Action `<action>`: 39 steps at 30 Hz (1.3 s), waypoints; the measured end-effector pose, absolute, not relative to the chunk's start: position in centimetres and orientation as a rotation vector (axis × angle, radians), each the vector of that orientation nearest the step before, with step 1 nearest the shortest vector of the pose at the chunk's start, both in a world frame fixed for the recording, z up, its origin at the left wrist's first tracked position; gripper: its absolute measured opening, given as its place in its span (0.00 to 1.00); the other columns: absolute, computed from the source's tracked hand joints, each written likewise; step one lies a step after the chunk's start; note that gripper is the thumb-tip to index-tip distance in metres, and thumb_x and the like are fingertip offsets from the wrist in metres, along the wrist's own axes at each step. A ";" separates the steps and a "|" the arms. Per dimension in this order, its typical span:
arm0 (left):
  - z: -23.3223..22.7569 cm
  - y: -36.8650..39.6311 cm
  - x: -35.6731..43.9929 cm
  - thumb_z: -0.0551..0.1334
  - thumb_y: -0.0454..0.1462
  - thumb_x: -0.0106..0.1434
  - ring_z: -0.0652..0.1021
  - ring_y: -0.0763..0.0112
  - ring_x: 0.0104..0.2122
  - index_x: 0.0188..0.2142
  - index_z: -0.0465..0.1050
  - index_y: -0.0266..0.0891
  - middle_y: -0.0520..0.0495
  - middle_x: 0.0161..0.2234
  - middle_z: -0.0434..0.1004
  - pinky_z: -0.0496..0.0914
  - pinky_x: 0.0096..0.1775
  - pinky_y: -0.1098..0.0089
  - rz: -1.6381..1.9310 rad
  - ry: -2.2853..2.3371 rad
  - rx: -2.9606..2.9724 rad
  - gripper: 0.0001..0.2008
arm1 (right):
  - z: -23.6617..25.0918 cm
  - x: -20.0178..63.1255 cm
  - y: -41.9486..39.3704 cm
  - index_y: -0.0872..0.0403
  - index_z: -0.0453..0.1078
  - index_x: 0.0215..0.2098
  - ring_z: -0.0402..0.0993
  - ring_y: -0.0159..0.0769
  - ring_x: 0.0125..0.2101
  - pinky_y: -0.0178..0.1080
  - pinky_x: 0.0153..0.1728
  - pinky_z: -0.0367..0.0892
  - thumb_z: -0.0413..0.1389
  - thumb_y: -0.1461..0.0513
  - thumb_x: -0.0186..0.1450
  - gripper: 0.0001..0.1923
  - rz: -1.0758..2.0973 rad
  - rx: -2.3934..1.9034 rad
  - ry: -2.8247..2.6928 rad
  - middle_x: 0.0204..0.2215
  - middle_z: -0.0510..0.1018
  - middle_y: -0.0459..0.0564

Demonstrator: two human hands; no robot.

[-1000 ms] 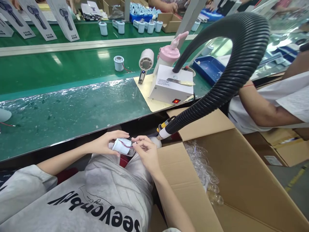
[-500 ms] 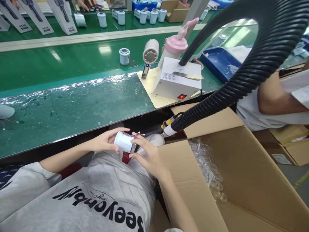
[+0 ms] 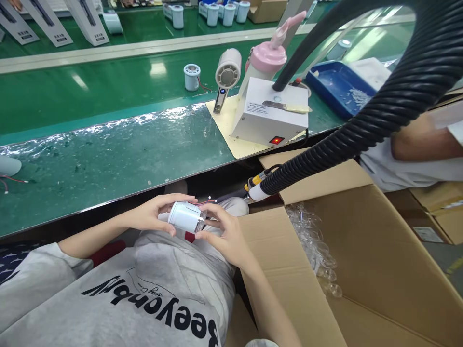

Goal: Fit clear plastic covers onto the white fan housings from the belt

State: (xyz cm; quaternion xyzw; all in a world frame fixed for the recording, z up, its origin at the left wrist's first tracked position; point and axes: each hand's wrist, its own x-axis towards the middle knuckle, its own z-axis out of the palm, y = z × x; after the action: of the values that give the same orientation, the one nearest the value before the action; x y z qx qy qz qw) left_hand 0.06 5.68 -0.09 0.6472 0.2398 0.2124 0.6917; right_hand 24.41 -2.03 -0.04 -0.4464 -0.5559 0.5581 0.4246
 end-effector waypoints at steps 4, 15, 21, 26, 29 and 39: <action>0.2 5.8 0.0 0.78 0.44 0.52 0.75 0.52 0.60 0.64 0.70 0.46 0.38 0.62 0.74 0.70 0.60 0.54 0.495 0.509 1.572 0.40 | -0.2 24.2 -2.1 0.46 0.73 0.51 0.78 0.41 0.49 0.40 0.45 0.80 0.71 0.51 0.60 0.24 1.496 -1.110 -1.268 0.50 0.78 0.51; -0.1 5.9 -0.3 0.76 0.45 0.56 0.72 0.51 0.64 0.65 0.69 0.49 0.39 0.65 0.72 0.65 0.65 0.51 0.559 0.416 1.729 0.39 | 0.2 23.5 -1.8 0.50 0.71 0.44 0.78 0.37 0.33 0.38 0.33 0.78 0.67 0.40 0.58 0.28 1.609 -1.187 -1.104 0.36 0.79 0.49; -0.2 5.8 -0.4 0.76 0.45 0.56 0.71 0.51 0.65 0.66 0.68 0.50 0.39 0.65 0.71 0.65 0.65 0.50 0.558 0.403 1.752 0.39 | -0.2 22.8 -1.9 0.51 0.67 0.40 0.77 0.34 0.23 0.35 0.23 0.77 0.67 0.38 0.57 0.30 1.803 -1.169 -0.886 0.27 0.77 0.44; -0.2 5.7 -0.5 0.75 0.43 0.57 0.71 0.52 0.65 0.67 0.66 0.51 0.39 0.65 0.71 0.66 0.65 0.51 0.584 0.365 1.773 0.39 | -0.5 22.3 -2.0 0.53 0.64 0.38 0.76 0.33 0.16 0.31 0.16 0.71 0.64 0.33 0.55 0.35 1.927 -1.158 -0.775 0.21 0.78 0.45; -0.2 5.6 -0.5 0.76 0.42 0.56 0.71 0.51 0.65 0.66 0.67 0.51 0.39 0.65 0.71 0.66 0.65 0.51 0.587 0.372 1.750 0.39 | -0.6 22.0 -1.9 0.52 0.63 0.37 0.75 0.34 0.15 0.29 0.13 0.66 0.63 0.32 0.55 0.36 1.984 -1.134 -0.726 0.19 0.78 0.45; -1.1 6.6 1.6 0.79 0.36 0.49 0.76 0.53 0.60 0.63 0.71 0.46 0.36 0.63 0.72 0.71 0.61 0.56 0.450 0.506 1.302 0.42 | -2.8 22.4 -1.8 0.51 0.64 0.40 0.71 0.33 0.13 0.28 0.11 0.58 0.58 0.35 0.60 0.30 1.961 -1.118 -0.568 0.19 0.80 0.46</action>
State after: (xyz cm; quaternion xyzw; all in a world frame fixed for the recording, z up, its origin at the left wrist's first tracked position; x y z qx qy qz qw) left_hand 1.55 6.61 -1.09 0.5941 0.2310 0.2055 0.7426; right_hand 22.40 -1.77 -2.82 -0.4410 -0.2241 0.7737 0.3959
